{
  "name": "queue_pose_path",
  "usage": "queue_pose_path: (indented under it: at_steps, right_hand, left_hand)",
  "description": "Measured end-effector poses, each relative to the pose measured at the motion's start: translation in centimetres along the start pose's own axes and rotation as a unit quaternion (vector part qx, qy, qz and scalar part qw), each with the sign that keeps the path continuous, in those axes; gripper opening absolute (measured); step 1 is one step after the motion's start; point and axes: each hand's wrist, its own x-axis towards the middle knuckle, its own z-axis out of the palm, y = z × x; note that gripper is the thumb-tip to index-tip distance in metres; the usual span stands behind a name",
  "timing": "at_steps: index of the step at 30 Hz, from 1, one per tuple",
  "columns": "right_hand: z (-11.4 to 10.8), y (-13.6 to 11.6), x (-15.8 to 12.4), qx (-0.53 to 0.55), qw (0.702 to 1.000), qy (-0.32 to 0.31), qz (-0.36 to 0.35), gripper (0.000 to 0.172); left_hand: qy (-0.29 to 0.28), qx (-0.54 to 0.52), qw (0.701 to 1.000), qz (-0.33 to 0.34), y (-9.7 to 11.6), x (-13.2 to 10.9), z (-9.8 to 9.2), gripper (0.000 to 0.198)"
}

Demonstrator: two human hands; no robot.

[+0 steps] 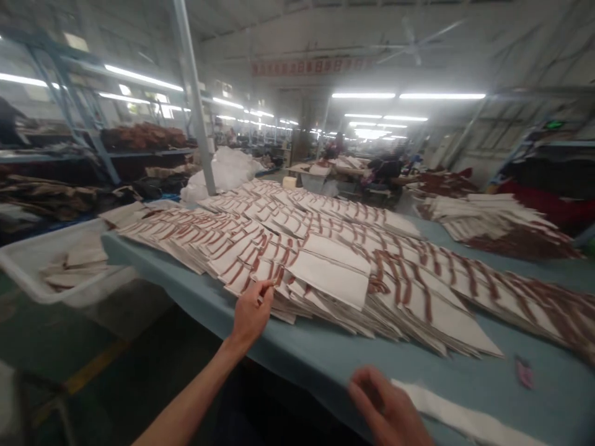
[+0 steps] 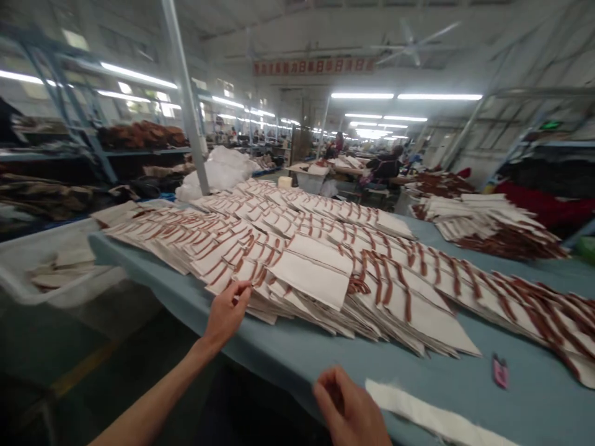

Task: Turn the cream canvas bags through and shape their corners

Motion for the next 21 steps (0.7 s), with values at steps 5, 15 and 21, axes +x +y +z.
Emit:
queue_pose_path:
  at_steps: [5,15,21]
  right_hand:
    - [0.1,-1.1,10.3,-0.173,0.967,0.156,-0.102,0.015]
    - [1.2,1.6,18.9,-0.166,0.969,0.054,-0.177,0.015]
    - [-0.4,1.8,20.8,-0.046,0.989,0.105,-0.096,0.026]
  left_hand:
    - [-0.022,0.049,0.988,0.143,3.6,-0.6,2.4,0.02]
    - [-0.105,0.093,0.954,0.264,6.4,-1.6,6.8,0.023]
    - [-0.118,0.08,0.961,0.238,6.8,-0.7,7.7,0.027]
